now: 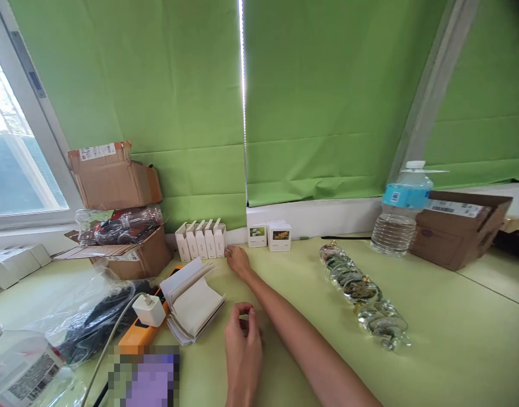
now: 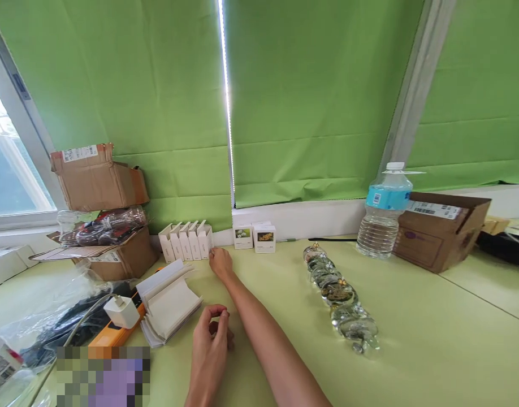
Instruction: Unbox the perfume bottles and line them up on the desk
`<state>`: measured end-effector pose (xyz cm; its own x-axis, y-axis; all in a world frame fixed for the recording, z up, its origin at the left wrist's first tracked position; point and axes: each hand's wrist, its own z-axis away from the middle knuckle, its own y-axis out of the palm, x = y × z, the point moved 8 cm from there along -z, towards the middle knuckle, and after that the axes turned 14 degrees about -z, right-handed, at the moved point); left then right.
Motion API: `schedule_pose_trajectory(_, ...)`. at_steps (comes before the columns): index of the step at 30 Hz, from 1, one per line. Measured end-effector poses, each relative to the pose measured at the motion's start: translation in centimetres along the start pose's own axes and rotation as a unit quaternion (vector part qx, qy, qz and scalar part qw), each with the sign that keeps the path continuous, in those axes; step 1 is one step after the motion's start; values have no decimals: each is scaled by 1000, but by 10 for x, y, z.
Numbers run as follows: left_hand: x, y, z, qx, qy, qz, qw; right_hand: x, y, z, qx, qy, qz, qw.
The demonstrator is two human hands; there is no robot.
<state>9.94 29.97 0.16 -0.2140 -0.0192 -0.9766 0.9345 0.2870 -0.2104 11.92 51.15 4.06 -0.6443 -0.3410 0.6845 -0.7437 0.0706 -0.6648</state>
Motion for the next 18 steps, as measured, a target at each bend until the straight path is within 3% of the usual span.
schedule_pose_trajectory(3,2,1,-1,6,-4,-2,1000,-4,-19,2,-28,-37,37,998)
schedule_pose_trajectory(7,4,1,-3,11,0,-9,1000,-11,-66,8,-85,-88,104,987)
schedule_pose_trajectory(12,5,1,-5,10,-2,-8,1000,-40,-125,15,-181,-65,177,965)
schedule_pose_trajectory(15,6,1,-5,16,-4,-9,1000,-61,-140,21,-201,-40,206,957)
schedule_pose_trajectory(18,7,1,-6,21,-4,-12,1000,-71,-141,27,-199,-39,232,951)
